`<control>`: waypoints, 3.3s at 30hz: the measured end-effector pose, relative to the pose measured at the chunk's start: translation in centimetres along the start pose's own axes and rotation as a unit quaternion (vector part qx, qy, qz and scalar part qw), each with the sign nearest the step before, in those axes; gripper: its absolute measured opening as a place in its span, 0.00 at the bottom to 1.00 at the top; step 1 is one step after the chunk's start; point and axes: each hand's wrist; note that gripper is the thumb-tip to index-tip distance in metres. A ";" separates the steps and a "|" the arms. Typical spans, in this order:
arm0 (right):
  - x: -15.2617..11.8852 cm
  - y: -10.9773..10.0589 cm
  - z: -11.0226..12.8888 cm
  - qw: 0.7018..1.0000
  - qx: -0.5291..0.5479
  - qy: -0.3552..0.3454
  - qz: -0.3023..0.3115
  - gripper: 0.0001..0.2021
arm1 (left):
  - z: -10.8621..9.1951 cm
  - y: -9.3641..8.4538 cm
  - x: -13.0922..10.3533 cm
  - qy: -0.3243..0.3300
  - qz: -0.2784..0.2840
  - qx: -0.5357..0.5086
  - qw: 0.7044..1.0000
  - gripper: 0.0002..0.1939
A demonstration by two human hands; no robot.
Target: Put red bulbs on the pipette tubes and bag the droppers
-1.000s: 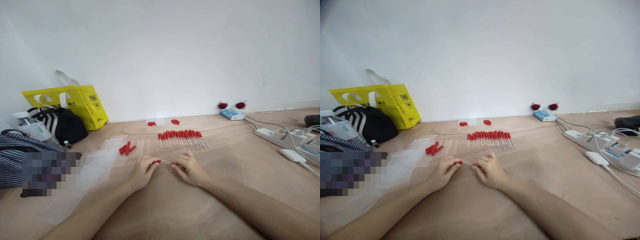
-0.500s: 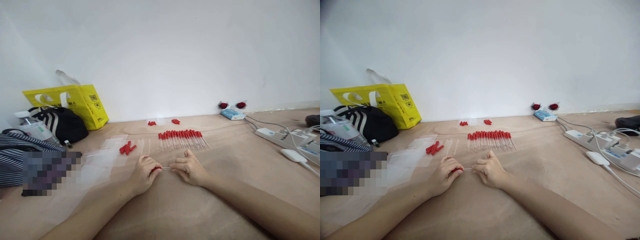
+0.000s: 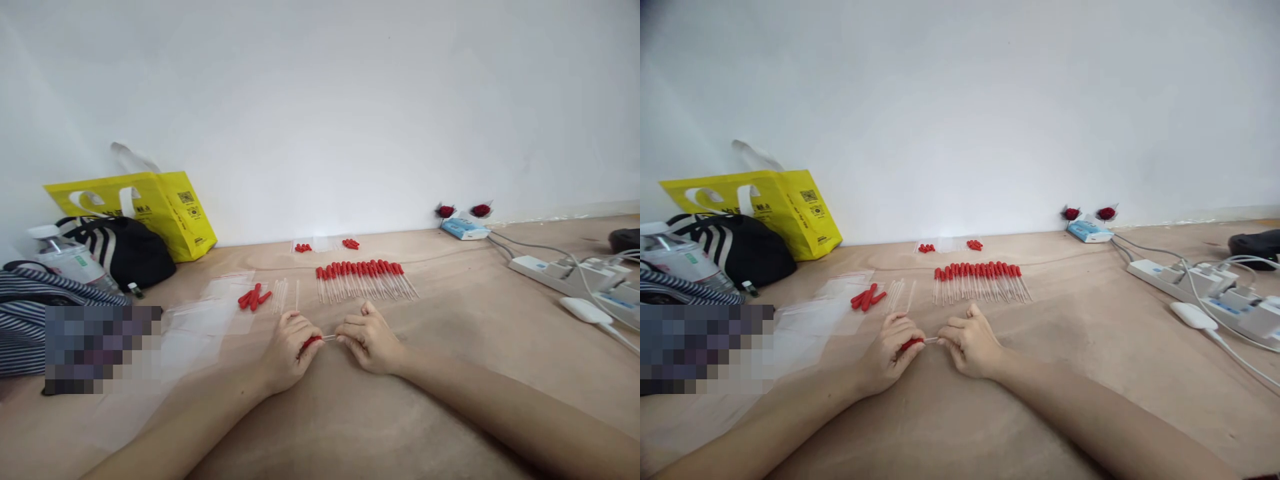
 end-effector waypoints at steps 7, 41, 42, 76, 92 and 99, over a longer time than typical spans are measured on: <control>0.0 0.0 -0.1 1.000 0.011 0.009 0.018 0.11 | 0.2 0.0 0.1 0.006 0.022 -0.018 1.000 0.11; 6.2 2.1 -2.5 0.904 0.001 0.403 -0.141 0.13 | 5.4 -0.3 -0.6 -0.293 -0.062 0.115 0.947 0.13; 6.8 2.5 -2.6 0.899 -0.004 0.415 -0.143 0.13 | 5.5 -0.4 -0.6 -0.304 -0.061 0.126 0.942 0.13; 14.2 7.0 0.3 0.906 -0.128 0.401 0.052 0.10 | 9.7 -1.7 -0.7 -0.309 -0.078 0.261 0.911 0.09; -0.4 -0.2 -2.9 0.987 -0.045 0.141 -0.056 0.13 | 1.9 -0.3 -0.6 -0.044 0.018 -0.039 0.998 0.10; -2.7 -1.5 -2.6 0.995 -0.006 0.096 -0.038 0.11 | 1.9 -0.2 -0.3 -0.023 0.052 -0.043 0.997 0.14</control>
Point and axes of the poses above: each hand's wrist, its own x-axis towards the middle knuckle, its own y-axis out of the palm, z = x × y, and after that the axes turned 6 degrees about x, right-handed
